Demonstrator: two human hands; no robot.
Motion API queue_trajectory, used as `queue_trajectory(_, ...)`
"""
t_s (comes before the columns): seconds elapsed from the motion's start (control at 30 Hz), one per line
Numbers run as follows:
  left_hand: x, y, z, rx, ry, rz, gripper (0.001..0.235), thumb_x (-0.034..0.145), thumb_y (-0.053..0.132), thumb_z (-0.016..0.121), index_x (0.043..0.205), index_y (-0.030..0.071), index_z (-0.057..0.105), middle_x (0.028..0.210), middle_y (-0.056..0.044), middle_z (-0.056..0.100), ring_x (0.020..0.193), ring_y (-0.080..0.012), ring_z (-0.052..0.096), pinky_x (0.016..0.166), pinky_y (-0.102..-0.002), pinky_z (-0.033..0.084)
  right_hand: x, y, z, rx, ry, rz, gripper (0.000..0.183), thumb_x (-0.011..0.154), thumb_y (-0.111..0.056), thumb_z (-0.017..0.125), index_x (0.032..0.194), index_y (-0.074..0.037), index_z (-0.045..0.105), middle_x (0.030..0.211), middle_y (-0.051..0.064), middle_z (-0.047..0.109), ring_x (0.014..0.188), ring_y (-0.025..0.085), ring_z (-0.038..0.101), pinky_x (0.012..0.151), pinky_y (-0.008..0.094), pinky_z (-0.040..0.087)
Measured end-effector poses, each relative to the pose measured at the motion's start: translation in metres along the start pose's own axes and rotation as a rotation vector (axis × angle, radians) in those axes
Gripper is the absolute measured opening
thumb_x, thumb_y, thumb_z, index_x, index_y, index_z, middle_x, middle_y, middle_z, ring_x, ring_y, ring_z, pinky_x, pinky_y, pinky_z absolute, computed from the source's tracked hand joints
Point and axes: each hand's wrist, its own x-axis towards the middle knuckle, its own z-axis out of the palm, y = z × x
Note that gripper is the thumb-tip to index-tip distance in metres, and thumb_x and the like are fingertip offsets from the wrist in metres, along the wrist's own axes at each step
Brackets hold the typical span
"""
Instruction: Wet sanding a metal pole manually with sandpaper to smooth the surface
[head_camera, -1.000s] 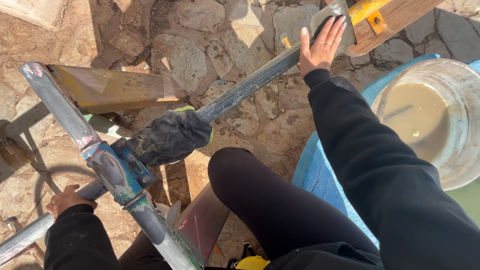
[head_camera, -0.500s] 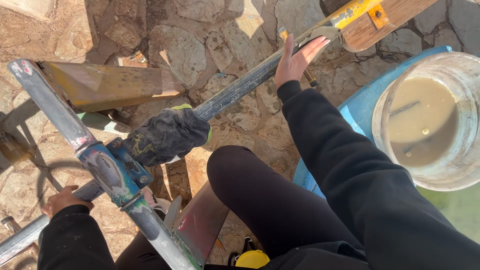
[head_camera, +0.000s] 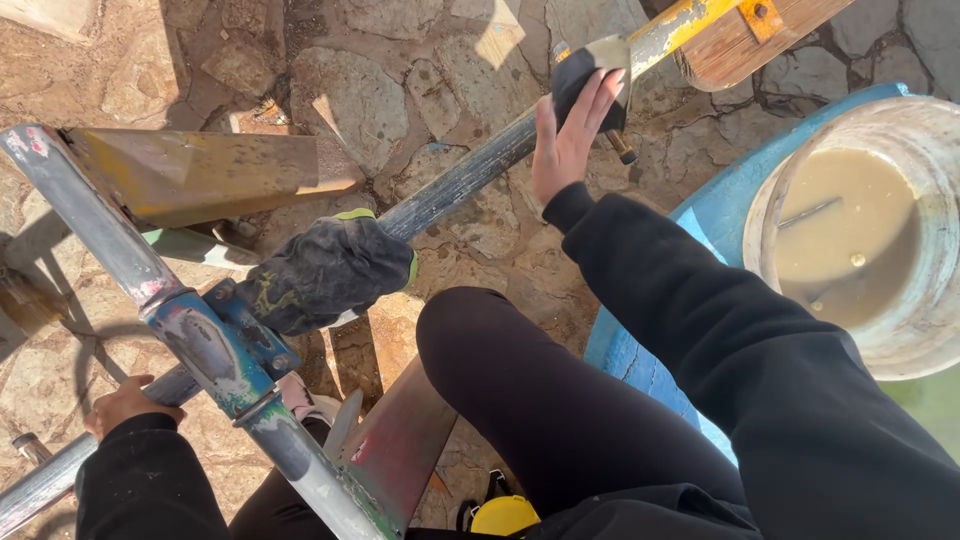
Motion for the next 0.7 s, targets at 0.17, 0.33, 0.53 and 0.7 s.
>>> queue_trajectory(0.17,0.012,-0.009,0.003,0.043,0.0,0.027,0.08,0.068,0.021,0.097,0.141,0.031,0.066,0.13,-0.026,0.06,0.13,-0.0466,0.045,0.103,-0.054,0.046,0.043,0.004,-0.003,0.201,0.357,0.201,0.111,0.097,-0.077,0.04,0.163,-0.006,-0.014,0.172,0.014,-0.023,0.162,0.026,-0.02,0.133,0.045,-0.007)
queue_trajectory(0.33,0.02,-0.01,0.011,0.082,0.023,0.048,0.08,0.067,0.022,0.096,0.141,0.032,0.067,0.123,-0.024,0.067,0.125,-0.0436,0.05,0.096,-0.051,0.049,0.023,-0.008,-0.001,0.243,0.163,0.312,0.115,0.094,-0.074,0.041,0.16,0.004,-0.013,0.171,0.02,-0.018,0.16,0.028,-0.016,0.131,0.043,-0.005)
queue_trajectory(0.53,0.015,-0.005,0.004,0.011,0.013,0.037,0.077,0.068,0.016,0.094,0.139,0.029,0.069,0.122,-0.024,0.068,0.126,-0.0464,0.047,0.093,-0.054,0.051,0.019,-0.037,-0.01,0.356,0.194,0.386,0.114,0.091,-0.069,0.045,0.161,0.0,-0.012,0.173,0.016,-0.015,0.161,0.025,-0.014,0.13,0.041,-0.004)
queue_trajectory(0.7,0.028,-0.016,0.018,0.191,0.003,0.099,0.086,0.062,0.033,0.1,0.141,0.034,0.066,0.121,-0.017,0.076,0.129,-0.0333,0.058,0.108,-0.048,0.036,0.044,-0.012,-0.018,0.346,0.306,0.437,0.126,0.084,-0.076,0.051,0.16,0.001,-0.015,0.173,0.016,-0.015,0.162,0.025,-0.008,0.131,0.04,0.0)
